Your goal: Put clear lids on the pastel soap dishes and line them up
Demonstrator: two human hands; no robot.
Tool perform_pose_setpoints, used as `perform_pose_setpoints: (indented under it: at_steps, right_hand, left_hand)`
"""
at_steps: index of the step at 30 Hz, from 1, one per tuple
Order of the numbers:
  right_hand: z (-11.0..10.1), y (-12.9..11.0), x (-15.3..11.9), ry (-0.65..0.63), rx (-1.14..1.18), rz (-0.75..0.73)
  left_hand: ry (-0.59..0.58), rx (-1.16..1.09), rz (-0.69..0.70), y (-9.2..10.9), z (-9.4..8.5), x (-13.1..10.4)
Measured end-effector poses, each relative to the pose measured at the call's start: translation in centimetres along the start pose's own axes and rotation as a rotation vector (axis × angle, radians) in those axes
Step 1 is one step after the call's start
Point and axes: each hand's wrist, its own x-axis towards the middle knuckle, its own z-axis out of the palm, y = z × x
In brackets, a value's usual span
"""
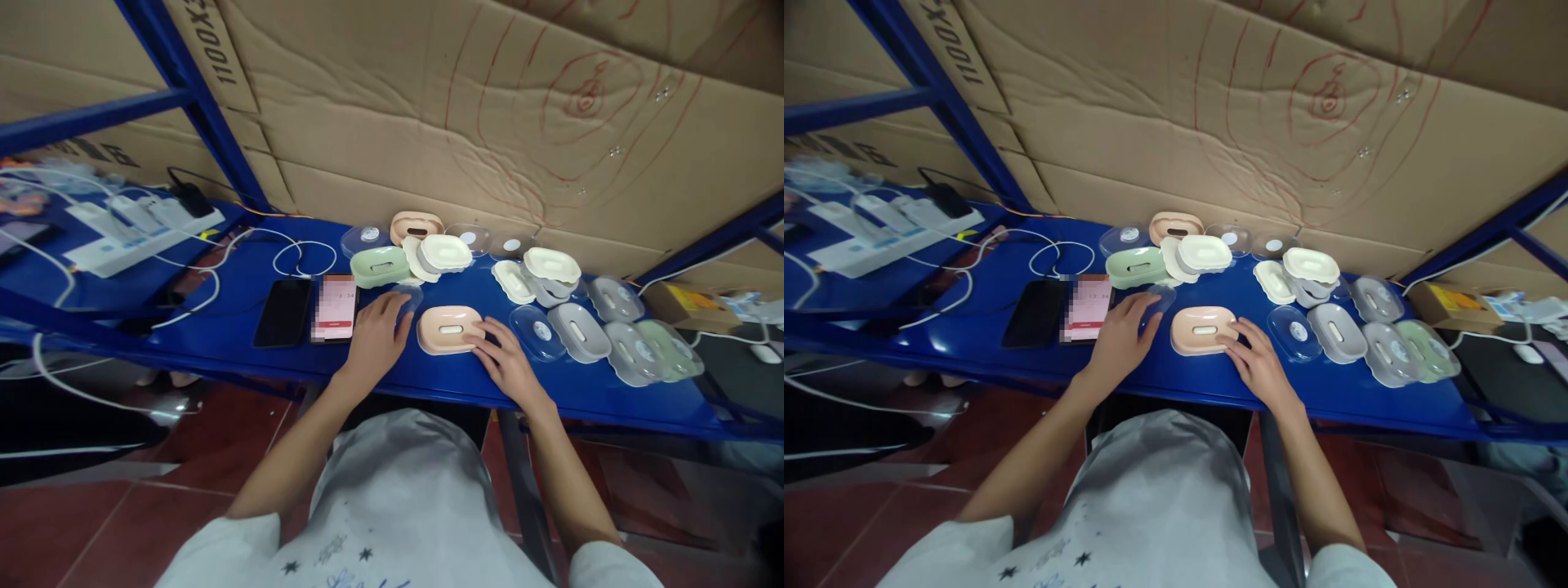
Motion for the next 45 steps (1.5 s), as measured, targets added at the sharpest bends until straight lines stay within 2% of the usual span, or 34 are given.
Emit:
perform_pose_setpoints:
  at_steps: [3,5,10,12,15,21,31,35,41,45]
  right_hand:
    - [0.2,-0.1,-0.2,-0.009,-0.015,0.030]
    - [0.4,-0.2,-0.3,-0.028,0.012,0.059]
    - [0.6,-0.3,-0.5,-0.004,0.123,0.151]
    - [0.6,-0.3,-0.6,-0.002,0.118,0.145]
    - [0.5,-0.4,-0.5,-0.045,0.071,0.112]
    - [0.4,-0.5,-0.4,-0.055,0.054,0.102]
    - [0.6,-0.1,-0.8,-0.013,-0.007,0.064]
    - [0.6,0.1,-0.8,-0.008,-0.025,0.058]
    - [0.6,-0.1,-0.7,-0.008,-0.061,0.046]
    - [0.6,-0.2,-0.5,-0.019,-0.089,0.033]
  left_hand:
    - [0.052,-0.187,0.005,0.4,-0.3,0.7]
    - [0.040,-0.265,0.050,0.9,-0.1,0.7]
    - [-0.209,-0.300,0.427,2.4,2.1,0.1]
    - [-0.218,-0.279,0.518,2.7,2.8,-0.1]
    - [-0.156,-0.200,0.514,2.9,3.1,-0.4]
    - [-0.001,-0.086,0.403,2.2,2.5,-1.7]
    - [0.009,0.084,0.538,1.5,2.6,-2.6]
    - [0.008,0.127,0.555,1.6,2.4,-2.8]
    - [0.084,0.188,0.576,1.8,2.5,-3.1]
    - [0.078,0.212,0.596,1.9,2.5,-3.3]
